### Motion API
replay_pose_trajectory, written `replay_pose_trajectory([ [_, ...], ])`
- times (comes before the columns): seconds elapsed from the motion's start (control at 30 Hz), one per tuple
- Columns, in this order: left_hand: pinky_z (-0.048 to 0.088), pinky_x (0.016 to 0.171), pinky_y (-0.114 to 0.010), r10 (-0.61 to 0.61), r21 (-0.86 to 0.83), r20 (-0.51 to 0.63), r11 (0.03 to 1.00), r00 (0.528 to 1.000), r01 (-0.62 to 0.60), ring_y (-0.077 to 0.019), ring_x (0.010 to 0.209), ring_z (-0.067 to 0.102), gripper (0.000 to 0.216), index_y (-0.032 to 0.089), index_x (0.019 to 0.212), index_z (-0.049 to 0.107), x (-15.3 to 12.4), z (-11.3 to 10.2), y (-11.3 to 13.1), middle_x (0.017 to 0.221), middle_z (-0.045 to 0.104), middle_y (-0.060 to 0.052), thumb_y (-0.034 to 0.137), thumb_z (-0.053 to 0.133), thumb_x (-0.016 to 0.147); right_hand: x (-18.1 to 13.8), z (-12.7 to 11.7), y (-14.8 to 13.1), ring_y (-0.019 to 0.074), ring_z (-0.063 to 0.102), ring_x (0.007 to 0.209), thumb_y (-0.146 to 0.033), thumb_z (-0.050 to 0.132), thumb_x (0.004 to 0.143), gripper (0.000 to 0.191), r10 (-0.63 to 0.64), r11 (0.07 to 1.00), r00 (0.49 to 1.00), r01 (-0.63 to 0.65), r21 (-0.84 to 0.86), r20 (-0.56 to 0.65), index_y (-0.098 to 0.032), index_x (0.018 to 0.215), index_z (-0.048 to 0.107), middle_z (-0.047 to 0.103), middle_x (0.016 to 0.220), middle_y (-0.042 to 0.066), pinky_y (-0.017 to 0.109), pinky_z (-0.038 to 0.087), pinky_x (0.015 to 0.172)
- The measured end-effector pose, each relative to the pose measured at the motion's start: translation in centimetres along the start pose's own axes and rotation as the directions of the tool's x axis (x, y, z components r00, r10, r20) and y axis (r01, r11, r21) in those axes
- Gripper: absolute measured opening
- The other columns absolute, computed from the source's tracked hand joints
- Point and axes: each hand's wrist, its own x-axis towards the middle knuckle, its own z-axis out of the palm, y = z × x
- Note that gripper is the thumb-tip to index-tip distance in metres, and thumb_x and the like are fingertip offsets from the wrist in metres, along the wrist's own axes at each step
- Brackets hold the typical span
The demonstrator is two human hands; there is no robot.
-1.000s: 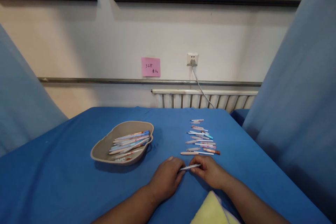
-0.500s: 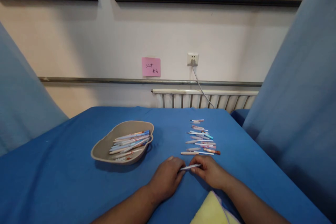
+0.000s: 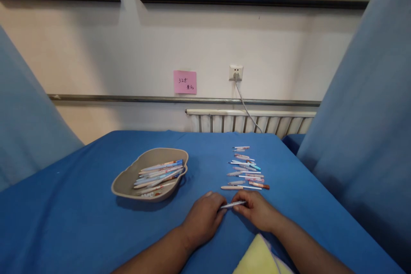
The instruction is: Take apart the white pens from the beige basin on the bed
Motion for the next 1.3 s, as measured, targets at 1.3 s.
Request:
replay_pose_trajectory([
  [1.3,0.038,0.069,-0.029,-0.017,0.012,-0.016,1.0,1.0,0.017,-0.0205,0.085,0.053,0.012,0.02,0.091,0.058,-0.09,-0.01,0.24,0.089,0.063,-0.004,0.023,0.047,0.086,0.0,-0.03,0.03,0.0166,0.059,0.074,-0.022,0.055,0.079,0.013,-0.003,1.0,1.0,0.003,-0.015,0.0,-0.019,0.086,0.065,0.067,0.079,0.001,0.024,0.043,0.066],
])
